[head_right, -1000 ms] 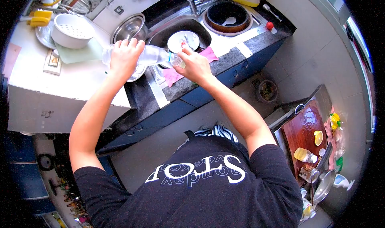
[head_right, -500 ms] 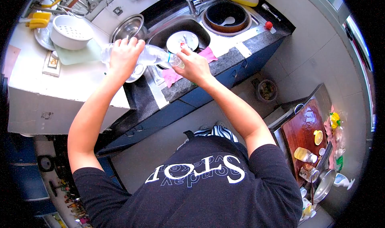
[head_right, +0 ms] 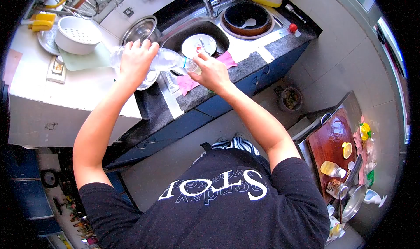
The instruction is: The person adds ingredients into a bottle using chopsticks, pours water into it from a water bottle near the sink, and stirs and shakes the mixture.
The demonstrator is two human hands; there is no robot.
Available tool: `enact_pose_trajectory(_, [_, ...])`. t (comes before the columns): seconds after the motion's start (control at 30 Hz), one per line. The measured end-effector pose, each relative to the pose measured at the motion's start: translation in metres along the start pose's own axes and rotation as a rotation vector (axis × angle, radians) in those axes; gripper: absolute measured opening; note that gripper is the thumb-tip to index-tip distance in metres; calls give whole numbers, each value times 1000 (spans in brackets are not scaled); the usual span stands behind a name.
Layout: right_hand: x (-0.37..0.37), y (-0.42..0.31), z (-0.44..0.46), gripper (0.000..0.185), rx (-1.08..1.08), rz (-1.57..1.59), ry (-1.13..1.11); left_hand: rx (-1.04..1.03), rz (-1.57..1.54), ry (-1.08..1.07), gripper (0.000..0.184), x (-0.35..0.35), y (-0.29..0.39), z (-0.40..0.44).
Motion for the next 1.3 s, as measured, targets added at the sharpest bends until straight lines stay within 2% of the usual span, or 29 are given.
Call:
enact_pose_trajectory(1.07, [3,4,-1,41,-7,1,21,-10,34,-82,29,7,4,11])
enact_pose_trajectory(1.17, [7,3,-2,43,-31,1,0,16,-18,-44,31,1,4,2])
enact_pose_trajectory(1.23, [9,4,-2,45,-55,1,-11,75,-103,-48,38,-4,6,-7])
enact_pose_trajectory(1.3, [10,5,-3,45,-62,-2,-14,111,-133,-28,32,-6,13,-16])
Point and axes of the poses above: each hand's wrist, its own z-axis towards the middle knuckle, its own x-axis out of the back of the hand, y = z × x, the point moved 1 cm from there along z, towards the middle knuckle, and after that the axes turned 2 degrees about z, right-handed, at the moved point
